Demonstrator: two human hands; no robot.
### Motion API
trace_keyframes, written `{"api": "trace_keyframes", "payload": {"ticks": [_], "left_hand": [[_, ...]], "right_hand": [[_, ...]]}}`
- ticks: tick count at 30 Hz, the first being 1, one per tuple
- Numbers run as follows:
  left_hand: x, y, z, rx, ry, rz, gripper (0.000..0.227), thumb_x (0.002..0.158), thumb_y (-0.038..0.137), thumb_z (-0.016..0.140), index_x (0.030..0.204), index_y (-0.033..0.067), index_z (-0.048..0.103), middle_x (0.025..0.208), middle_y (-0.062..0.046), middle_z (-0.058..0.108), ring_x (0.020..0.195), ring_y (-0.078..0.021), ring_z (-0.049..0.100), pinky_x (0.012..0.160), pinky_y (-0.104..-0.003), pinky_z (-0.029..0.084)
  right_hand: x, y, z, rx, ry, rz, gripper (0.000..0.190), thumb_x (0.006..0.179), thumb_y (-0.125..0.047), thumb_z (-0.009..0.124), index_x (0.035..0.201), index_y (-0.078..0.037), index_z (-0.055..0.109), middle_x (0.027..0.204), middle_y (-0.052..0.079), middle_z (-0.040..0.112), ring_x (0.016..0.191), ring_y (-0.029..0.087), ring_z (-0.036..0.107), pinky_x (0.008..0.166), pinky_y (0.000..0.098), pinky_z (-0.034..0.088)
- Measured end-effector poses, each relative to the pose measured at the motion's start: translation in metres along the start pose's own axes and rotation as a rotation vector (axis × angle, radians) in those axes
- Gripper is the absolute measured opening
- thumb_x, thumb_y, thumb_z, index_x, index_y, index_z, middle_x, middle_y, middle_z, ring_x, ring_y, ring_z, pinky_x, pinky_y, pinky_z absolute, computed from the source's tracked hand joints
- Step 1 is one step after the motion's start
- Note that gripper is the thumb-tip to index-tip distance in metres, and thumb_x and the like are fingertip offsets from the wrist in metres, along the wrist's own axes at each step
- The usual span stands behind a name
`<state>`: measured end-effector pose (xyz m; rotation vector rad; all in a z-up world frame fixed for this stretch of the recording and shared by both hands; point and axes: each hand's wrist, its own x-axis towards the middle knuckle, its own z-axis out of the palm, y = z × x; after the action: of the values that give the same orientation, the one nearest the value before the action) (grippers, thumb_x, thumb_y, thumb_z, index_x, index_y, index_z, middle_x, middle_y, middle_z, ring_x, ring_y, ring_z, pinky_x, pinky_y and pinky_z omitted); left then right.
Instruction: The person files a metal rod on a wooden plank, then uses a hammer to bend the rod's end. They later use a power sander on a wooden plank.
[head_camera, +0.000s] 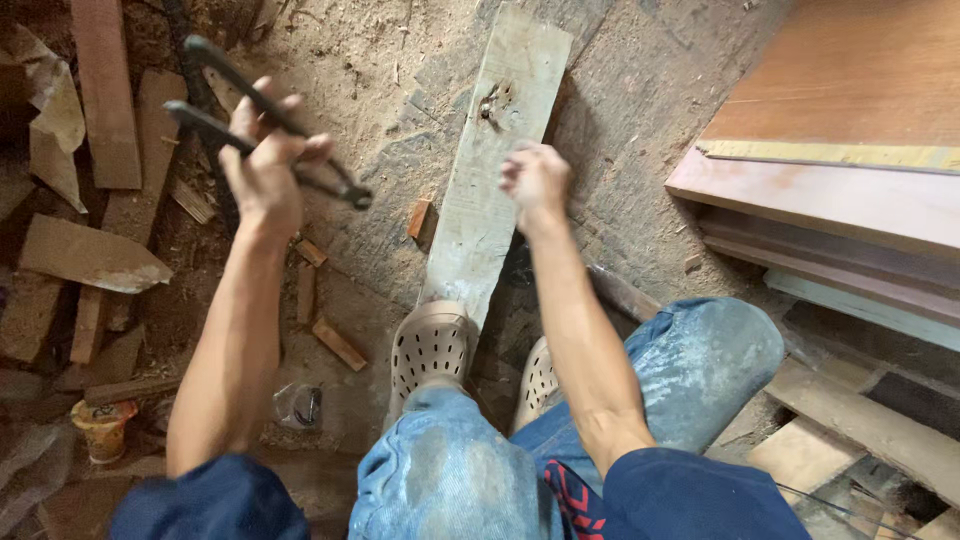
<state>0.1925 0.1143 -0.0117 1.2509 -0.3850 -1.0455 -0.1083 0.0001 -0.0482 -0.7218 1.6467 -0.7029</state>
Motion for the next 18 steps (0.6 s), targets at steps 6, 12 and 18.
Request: {"api": "trace_keyframes", "payload": {"ticks": [6,12,18], "left_hand": [[0.036,-0.021,0.049,-0.006,-0.034,-0.085,0.078,0.082,-0.008,0.05,0.156,-0.0003,0.026,0.133,-0.023,0.057,0.088,-0.025,0.075,0.081,-0.038,0.064],[0.036,-0.032,0.05,0.069,-0.055,-0.125,0.073,0.083,0.002,0.055,0.153,-0.0035,0.037,0.132,-0.024,0.057,0.096,-0.0282,0.072,0.093,-0.045,0.064],[0.044,-0.028,0.025,0.794,-0.203,-0.209,0.105,0.075,0.021,0.085,0.154,-0.0012,0.019,0.158,-0.024,0.024,0.146,-0.0418,0.027,0.121,-0.057,0.023]], "right_hand": [[-0.002,0.052,0.031,-0.455,-0.051,-0.617,0.029,0.087,-0.008,0.07,0.114,0.003,0.069,0.092,0.013,0.079,0.083,0.014,0.074,0.073,0.025,0.055],[0.012,0.056,0.016,-0.237,-0.11,-0.321,0.033,0.084,-0.01,0.063,0.114,0.004,0.066,0.091,0.013,0.078,0.064,0.017,0.073,0.056,0.0274,0.058],[0.005,0.053,0.025,-0.311,-0.035,-0.374,0.033,0.087,-0.012,0.066,0.116,0.003,0.066,0.091,0.014,0.077,0.063,0.019,0.073,0.056,0.0298,0.057]]}}
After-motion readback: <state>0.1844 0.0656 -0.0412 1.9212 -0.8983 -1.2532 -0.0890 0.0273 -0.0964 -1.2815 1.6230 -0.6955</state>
